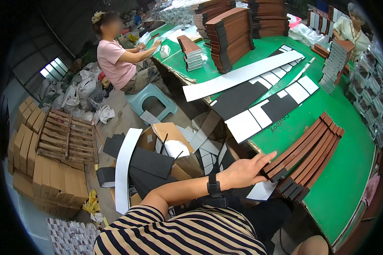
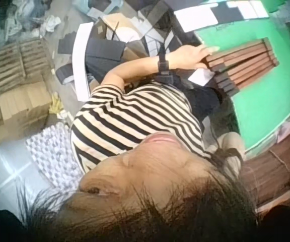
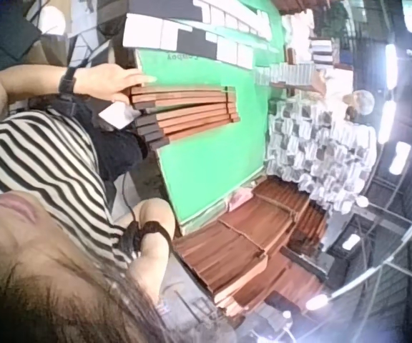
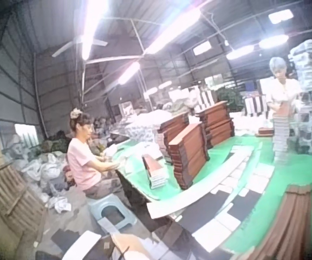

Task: Applying black protective pads or stickers to the ends of wooden furniture components and stacking them on a table.

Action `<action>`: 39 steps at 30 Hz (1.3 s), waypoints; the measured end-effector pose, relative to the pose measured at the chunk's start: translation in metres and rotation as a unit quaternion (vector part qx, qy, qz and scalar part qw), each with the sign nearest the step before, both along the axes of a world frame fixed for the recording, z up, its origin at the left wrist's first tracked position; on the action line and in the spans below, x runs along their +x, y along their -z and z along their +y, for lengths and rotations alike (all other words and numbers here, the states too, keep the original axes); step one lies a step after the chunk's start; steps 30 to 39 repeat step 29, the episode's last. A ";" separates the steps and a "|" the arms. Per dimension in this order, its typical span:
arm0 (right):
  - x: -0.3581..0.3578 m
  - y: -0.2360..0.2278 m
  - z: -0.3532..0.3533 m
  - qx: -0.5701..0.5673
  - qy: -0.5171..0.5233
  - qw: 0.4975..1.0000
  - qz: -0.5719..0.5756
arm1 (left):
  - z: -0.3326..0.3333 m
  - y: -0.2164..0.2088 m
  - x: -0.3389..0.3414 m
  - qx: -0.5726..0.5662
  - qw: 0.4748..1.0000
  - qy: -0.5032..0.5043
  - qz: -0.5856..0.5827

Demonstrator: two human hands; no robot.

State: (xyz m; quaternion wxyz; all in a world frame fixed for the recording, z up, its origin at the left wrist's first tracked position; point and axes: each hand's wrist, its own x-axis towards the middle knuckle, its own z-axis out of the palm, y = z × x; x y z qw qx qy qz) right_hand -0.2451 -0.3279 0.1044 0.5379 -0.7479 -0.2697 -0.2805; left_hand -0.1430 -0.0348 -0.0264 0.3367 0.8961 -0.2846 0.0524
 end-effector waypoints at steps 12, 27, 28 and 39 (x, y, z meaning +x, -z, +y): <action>-0.021 -0.008 -0.015 -0.024 0.114 0.993 -0.013 | 0.018 0.002 -0.004 -0.033 0.999 -0.035 -0.004; 0.076 0.061 0.125 -0.292 -0.165 0.929 0.154 | 0.040 -0.048 -0.024 -0.193 0.979 -0.056 0.031; 0.077 0.062 0.126 -0.293 -0.168 0.928 0.155 | 0.039 -0.051 -0.027 -0.211 0.975 -0.035 0.062; 0.078 0.063 0.126 -0.300 -0.176 0.923 0.165 | 0.040 -0.050 -0.029 -0.212 0.974 -0.038 0.063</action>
